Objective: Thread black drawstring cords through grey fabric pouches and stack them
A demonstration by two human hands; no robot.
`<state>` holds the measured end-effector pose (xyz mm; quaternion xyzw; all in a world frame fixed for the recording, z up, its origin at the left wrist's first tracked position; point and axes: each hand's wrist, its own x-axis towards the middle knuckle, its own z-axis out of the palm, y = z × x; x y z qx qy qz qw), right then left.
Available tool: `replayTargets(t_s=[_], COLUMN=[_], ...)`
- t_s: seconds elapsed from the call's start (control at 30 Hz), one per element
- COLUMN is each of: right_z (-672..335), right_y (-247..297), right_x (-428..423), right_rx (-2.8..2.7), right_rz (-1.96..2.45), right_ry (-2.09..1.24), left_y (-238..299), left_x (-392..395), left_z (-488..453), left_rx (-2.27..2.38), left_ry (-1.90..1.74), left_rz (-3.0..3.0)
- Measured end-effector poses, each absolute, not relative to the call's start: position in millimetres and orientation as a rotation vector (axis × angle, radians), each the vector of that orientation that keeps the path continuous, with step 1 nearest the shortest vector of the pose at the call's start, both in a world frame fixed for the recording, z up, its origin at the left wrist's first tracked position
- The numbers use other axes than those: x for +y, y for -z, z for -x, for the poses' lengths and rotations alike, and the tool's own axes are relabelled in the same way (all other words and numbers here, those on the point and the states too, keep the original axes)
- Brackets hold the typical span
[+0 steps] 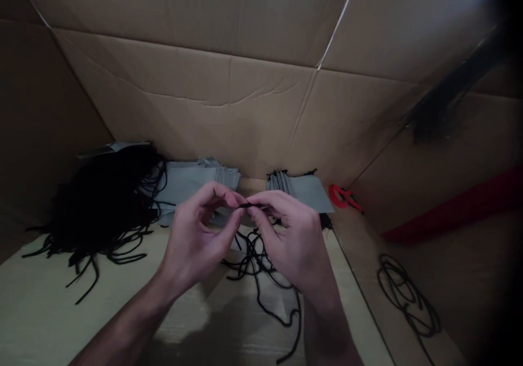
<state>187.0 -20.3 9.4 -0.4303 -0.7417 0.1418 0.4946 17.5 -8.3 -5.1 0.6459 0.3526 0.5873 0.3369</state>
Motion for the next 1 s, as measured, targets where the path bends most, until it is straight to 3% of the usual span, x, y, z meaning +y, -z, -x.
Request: replayTargets(t_s=[0.53,0.8,1.0], right_z=[-173.3,-187.6,-183.8], right_y=[-3.7,3.3,2.3], right_x=[-19.2,-7.2,-5.1], right_rx=[-1.707,-1.487,-1.36], right_rz=[1.003,0.821,0.841], right_ry=[-0.204,-0.856,-0.947], left_y=[3.9,2.4,3.7], left_x=[-4.6,-4.3,5.1], left_z=[-24.6,-19.4,-10.8], left_rx=[1.037,0.941,0.863], left_ry=[-1.722,-1.525,-1.373], left_rz=[-1.54,-1.573,-1.544])
